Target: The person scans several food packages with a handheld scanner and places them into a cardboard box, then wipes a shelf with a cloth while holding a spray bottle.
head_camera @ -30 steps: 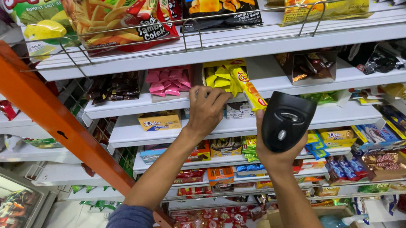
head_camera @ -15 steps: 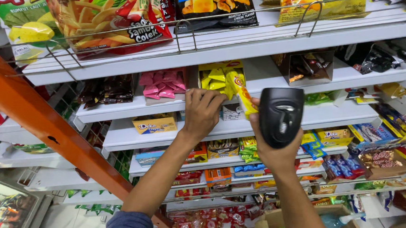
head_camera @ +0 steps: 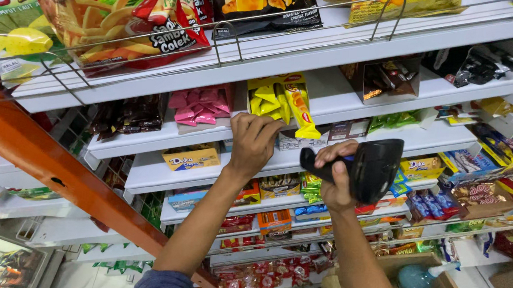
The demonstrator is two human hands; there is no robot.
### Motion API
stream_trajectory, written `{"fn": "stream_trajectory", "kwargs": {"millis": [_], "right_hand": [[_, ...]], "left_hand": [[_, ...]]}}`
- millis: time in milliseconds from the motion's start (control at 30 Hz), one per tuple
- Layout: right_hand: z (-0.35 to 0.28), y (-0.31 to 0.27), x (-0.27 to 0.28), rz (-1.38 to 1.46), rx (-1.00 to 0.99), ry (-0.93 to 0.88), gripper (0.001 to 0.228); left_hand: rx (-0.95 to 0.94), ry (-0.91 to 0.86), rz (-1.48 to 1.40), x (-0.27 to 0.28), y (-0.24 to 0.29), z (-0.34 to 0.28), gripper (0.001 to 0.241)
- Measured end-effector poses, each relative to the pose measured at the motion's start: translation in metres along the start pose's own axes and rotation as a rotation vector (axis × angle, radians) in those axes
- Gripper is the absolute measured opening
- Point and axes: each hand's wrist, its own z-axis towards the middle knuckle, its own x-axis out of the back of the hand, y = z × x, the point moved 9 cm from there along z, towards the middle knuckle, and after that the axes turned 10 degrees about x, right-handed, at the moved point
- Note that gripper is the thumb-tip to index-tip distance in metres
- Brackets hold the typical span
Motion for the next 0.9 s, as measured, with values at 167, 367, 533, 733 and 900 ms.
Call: {"fn": "stream_trajectory", "kwargs": {"millis": [167,367,533,733,900], "right_hand": [[0.018,0.047,0.006,-0.157,-0.341,0.018,0.032],[0.021,0.055,0.006,0.068,-0.370,0.092,0.028],[0.019,0.073,0.003,-0.094,-0.435,0.069,0.034],[0.012,0.083,-0.004,-0.054,-0.520,0.062,0.034],[0.003,0.072,-0.007,-0.021,-0.507,0.098,0.034]], "left_hand": [[0.012,0.002,-0.003,-0.002,-0.002,0.000,0.027],[0.010,0.005,-0.006,0.000,0.001,0.002,0.027],[0.022,-0.002,-0.024,0.003,0.003,-0.002,0.025],[0.023,-0.020,-0.052,0.009,-0.006,-0.008,0.027],[0.037,0.000,-0.055,0.017,0.005,0.002,0.025]]}}
